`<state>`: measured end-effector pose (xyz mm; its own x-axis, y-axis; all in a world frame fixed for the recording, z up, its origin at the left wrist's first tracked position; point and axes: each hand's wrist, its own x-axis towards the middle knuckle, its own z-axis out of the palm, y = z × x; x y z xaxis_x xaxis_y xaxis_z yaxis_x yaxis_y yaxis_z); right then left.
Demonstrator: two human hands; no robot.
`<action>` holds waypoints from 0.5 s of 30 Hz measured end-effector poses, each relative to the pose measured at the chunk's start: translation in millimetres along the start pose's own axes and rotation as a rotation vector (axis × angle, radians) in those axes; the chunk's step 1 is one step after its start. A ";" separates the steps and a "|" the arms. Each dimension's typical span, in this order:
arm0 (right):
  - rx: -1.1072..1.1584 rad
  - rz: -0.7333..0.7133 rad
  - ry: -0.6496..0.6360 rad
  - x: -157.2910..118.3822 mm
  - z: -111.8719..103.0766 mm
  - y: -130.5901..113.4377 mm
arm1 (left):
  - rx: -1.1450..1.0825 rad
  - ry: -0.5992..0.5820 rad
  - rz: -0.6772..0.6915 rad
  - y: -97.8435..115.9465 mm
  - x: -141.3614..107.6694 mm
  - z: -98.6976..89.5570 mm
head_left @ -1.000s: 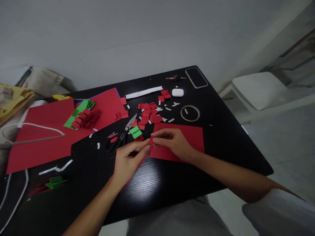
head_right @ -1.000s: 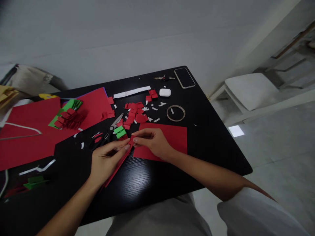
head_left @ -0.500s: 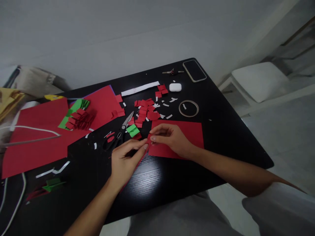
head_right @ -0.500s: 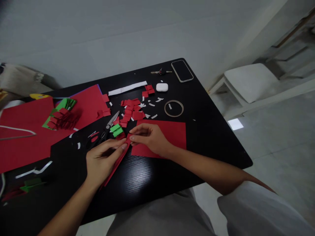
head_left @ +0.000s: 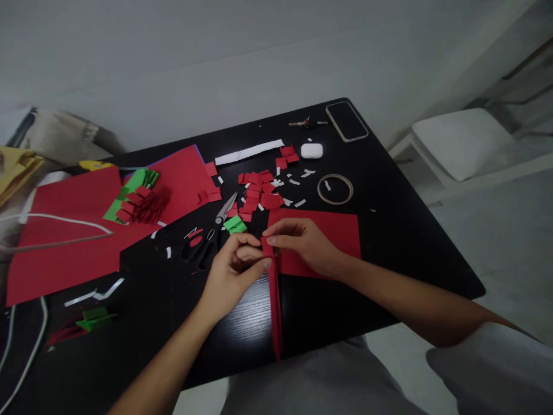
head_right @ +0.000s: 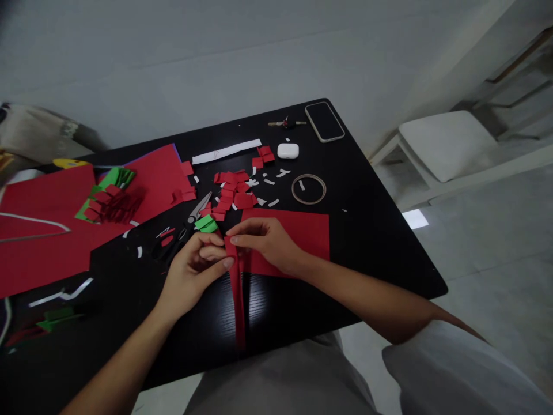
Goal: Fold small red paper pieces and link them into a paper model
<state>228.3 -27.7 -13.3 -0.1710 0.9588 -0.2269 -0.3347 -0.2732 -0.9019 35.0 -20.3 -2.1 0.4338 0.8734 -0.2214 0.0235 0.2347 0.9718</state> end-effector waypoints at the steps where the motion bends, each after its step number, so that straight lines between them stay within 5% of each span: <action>1: -0.018 0.000 0.000 -0.1 0.4 0.2 | -0.030 -0.022 -0.049 0.2 1.7 -0.4; 6: -0.101 -0.018 0.007 -0.2 1.7 3.1 | 0.008 -0.075 -0.155 2.7 6.6 -3.0; 15: -0.075 0.128 -0.084 -1.3 3.1 5.3 | 0.094 0.079 -0.020 -2.7 6.4 -8.8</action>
<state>223.9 -30.6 -16.7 -0.2856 0.9057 -0.3134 -0.2356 -0.3833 -0.8931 29.8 -11.6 -6.9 0.3599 0.9009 -0.2425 0.1168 0.2144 0.9697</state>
